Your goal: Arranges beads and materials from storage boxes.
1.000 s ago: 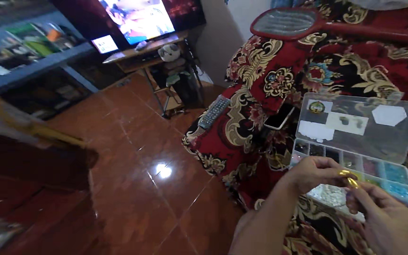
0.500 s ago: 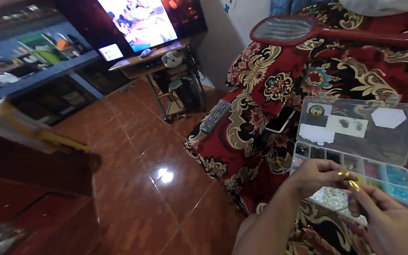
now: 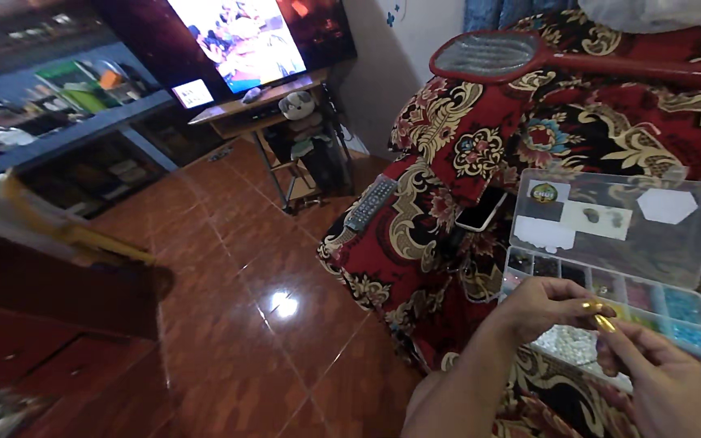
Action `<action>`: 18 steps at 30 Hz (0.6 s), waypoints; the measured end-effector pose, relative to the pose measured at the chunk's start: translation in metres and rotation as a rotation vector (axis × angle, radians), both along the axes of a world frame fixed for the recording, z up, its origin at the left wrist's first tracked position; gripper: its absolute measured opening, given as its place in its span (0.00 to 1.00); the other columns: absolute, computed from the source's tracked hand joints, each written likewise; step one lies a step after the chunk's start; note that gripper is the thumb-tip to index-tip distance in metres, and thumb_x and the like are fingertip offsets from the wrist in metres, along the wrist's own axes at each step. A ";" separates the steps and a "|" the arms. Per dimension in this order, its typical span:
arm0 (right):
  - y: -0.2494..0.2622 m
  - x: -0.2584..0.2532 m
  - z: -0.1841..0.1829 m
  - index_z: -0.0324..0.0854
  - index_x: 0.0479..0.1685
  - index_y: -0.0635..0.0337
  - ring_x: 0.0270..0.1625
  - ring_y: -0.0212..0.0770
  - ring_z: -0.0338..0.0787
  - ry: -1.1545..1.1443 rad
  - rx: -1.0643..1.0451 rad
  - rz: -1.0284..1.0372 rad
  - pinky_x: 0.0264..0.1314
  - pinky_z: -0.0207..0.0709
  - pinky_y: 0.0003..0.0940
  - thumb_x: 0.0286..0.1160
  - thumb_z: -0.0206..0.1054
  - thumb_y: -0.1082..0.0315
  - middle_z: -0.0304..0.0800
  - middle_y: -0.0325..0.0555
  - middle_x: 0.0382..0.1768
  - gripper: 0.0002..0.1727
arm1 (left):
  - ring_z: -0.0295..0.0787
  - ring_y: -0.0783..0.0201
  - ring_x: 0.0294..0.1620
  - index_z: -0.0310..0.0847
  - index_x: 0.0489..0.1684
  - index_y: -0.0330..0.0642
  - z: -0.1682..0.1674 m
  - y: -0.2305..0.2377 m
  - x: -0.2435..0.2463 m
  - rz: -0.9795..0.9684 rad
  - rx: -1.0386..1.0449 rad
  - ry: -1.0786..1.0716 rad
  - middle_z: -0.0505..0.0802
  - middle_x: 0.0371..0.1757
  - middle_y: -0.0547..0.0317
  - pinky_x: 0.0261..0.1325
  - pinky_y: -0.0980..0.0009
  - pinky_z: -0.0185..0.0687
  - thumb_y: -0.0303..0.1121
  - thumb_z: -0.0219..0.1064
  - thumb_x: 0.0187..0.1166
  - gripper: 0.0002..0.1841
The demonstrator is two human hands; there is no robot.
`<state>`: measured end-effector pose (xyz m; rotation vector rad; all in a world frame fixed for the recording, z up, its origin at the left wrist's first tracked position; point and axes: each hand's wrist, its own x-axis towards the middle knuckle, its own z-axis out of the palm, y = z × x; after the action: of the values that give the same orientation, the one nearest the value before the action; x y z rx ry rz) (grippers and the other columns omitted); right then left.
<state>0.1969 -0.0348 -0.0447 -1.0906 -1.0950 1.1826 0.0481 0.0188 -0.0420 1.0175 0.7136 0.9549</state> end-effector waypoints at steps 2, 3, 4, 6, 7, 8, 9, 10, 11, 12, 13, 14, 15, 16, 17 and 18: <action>0.000 0.001 0.001 0.84 0.35 0.57 0.18 0.19 0.82 -0.006 -0.009 -0.003 0.24 0.80 0.15 0.80 0.59 0.77 0.84 0.23 0.18 0.10 | 0.90 0.70 0.44 0.82 0.43 0.32 0.000 0.000 0.001 -0.004 0.005 -0.008 0.92 0.44 0.61 0.56 0.69 0.87 0.19 0.57 0.84 0.07; 0.000 0.001 0.001 0.84 0.35 0.57 0.18 0.19 0.82 -0.006 -0.010 -0.006 0.24 0.80 0.15 0.80 0.59 0.77 0.84 0.23 0.18 0.10 | 0.90 0.70 0.44 0.82 0.42 0.33 -0.001 0.000 0.001 -0.005 0.007 -0.015 0.92 0.44 0.61 0.56 0.69 0.87 0.19 0.57 0.83 0.07; 0.000 0.001 0.000 0.84 0.36 0.58 0.18 0.20 0.82 -0.006 -0.011 -0.008 0.24 0.80 0.15 0.80 0.59 0.77 0.84 0.24 0.17 0.09 | 0.90 0.70 0.44 0.82 0.42 0.33 -0.001 0.000 0.001 -0.008 0.010 -0.020 0.92 0.44 0.60 0.57 0.68 0.86 0.19 0.57 0.83 0.07; 0.000 0.001 0.001 0.84 0.38 0.59 0.18 0.20 0.83 -0.008 -0.012 -0.012 0.24 0.81 0.15 0.80 0.59 0.77 0.85 0.23 0.17 0.09 | 0.89 0.70 0.45 0.81 0.42 0.33 -0.002 0.000 0.001 -0.013 0.024 -0.022 0.91 0.45 0.60 0.57 0.68 0.86 0.19 0.56 0.83 0.07; 0.000 0.001 0.001 0.84 0.38 0.59 0.18 0.20 0.83 -0.004 -0.010 -0.016 0.24 0.81 0.15 0.80 0.59 0.77 0.85 0.23 0.17 0.09 | 0.89 0.70 0.45 0.81 0.41 0.34 -0.002 0.000 0.001 -0.013 0.033 -0.027 0.91 0.45 0.60 0.57 0.68 0.86 0.19 0.56 0.83 0.07; 0.000 0.000 0.000 0.84 0.38 0.59 0.18 0.20 0.83 0.003 -0.007 -0.018 0.24 0.81 0.16 0.81 0.59 0.76 0.85 0.23 0.17 0.09 | 0.89 0.70 0.45 0.82 0.41 0.34 -0.003 0.001 0.001 -0.011 0.041 -0.032 0.91 0.45 0.61 0.57 0.68 0.86 0.19 0.56 0.83 0.07; 0.000 0.000 0.000 0.84 0.38 0.59 0.18 0.20 0.83 0.009 -0.003 -0.017 0.24 0.81 0.16 0.81 0.59 0.76 0.85 0.23 0.17 0.09 | 0.89 0.70 0.45 0.82 0.41 0.34 -0.004 0.000 0.000 -0.010 0.046 -0.033 0.91 0.45 0.61 0.57 0.68 0.86 0.20 0.56 0.83 0.07; 0.001 -0.001 0.000 0.84 0.38 0.59 0.18 0.20 0.83 0.013 0.001 -0.016 0.24 0.81 0.15 0.81 0.59 0.77 0.85 0.23 0.17 0.09 | 0.89 0.70 0.45 0.82 0.41 0.34 -0.003 0.000 0.000 -0.005 0.048 -0.032 0.91 0.44 0.61 0.57 0.68 0.86 0.20 0.56 0.83 0.08; 0.001 0.000 0.000 0.84 0.38 0.59 0.18 0.20 0.83 0.019 0.004 -0.018 0.24 0.81 0.15 0.81 0.59 0.77 0.85 0.23 0.18 0.09 | 0.89 0.70 0.44 0.82 0.41 0.34 -0.003 0.000 0.000 -0.002 0.050 -0.029 0.91 0.44 0.61 0.57 0.68 0.86 0.20 0.56 0.83 0.08; 0.000 -0.001 -0.001 0.84 0.38 0.59 0.18 0.19 0.83 0.027 0.008 -0.020 0.24 0.81 0.15 0.81 0.59 0.77 0.85 0.24 0.18 0.09 | 0.89 0.70 0.44 0.83 0.41 0.33 -0.003 0.000 0.000 -0.002 0.050 -0.026 0.91 0.43 0.61 0.57 0.67 0.86 0.20 0.56 0.83 0.08; 0.000 -0.001 0.000 0.84 0.37 0.59 0.18 0.19 0.83 0.034 0.013 -0.022 0.24 0.81 0.15 0.80 0.59 0.78 0.86 0.24 0.18 0.09 | 0.89 0.70 0.44 0.83 0.41 0.33 -0.002 0.000 0.000 0.000 0.053 -0.020 0.91 0.43 0.61 0.56 0.68 0.86 0.20 0.57 0.83 0.08; 0.000 -0.001 0.000 0.84 0.37 0.58 0.18 0.19 0.83 0.035 0.017 -0.023 0.24 0.81 0.15 0.80 0.59 0.78 0.86 0.24 0.18 0.09 | 0.89 0.70 0.44 0.83 0.40 0.33 -0.002 0.000 0.000 0.003 0.055 -0.008 0.92 0.43 0.61 0.56 0.68 0.86 0.21 0.57 0.83 0.07; 0.000 -0.001 0.000 0.83 0.36 0.57 0.18 0.19 0.83 0.030 0.019 -0.021 0.24 0.81 0.15 0.80 0.58 0.78 0.85 0.23 0.18 0.10 | 0.89 0.70 0.44 0.83 0.41 0.32 -0.001 -0.001 0.000 0.007 0.055 0.014 0.91 0.44 0.60 0.56 0.68 0.86 0.21 0.57 0.83 0.07; 0.000 -0.001 0.000 0.83 0.36 0.57 0.19 0.19 0.83 0.025 0.022 -0.017 0.24 0.80 0.15 0.80 0.58 0.78 0.85 0.22 0.18 0.10 | 0.89 0.70 0.45 0.83 0.42 0.30 0.000 -0.001 0.000 0.009 0.052 0.031 0.91 0.45 0.59 0.57 0.68 0.86 0.20 0.58 0.83 0.07; 0.000 0.000 0.000 0.83 0.36 0.56 0.18 0.19 0.83 0.028 0.022 -0.017 0.24 0.80 0.15 0.81 0.58 0.78 0.85 0.23 0.18 0.10 | 0.89 0.71 0.45 0.83 0.42 0.30 0.000 -0.001 0.001 0.007 0.053 0.037 0.92 0.46 0.59 0.57 0.68 0.86 0.20 0.57 0.83 0.07; 0.000 0.000 0.000 0.83 0.35 0.56 0.18 0.19 0.83 0.031 0.022 -0.023 0.23 0.80 0.15 0.80 0.58 0.78 0.85 0.23 0.18 0.10 | 0.89 0.70 0.46 0.84 0.43 0.30 -0.001 -0.001 0.001 0.002 0.051 0.033 0.92 0.47 0.58 0.58 0.68 0.86 0.20 0.58 0.83 0.08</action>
<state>0.1964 -0.0345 -0.0451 -1.0618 -1.0667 1.1636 0.0487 0.0181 -0.0429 1.0799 0.7209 0.9641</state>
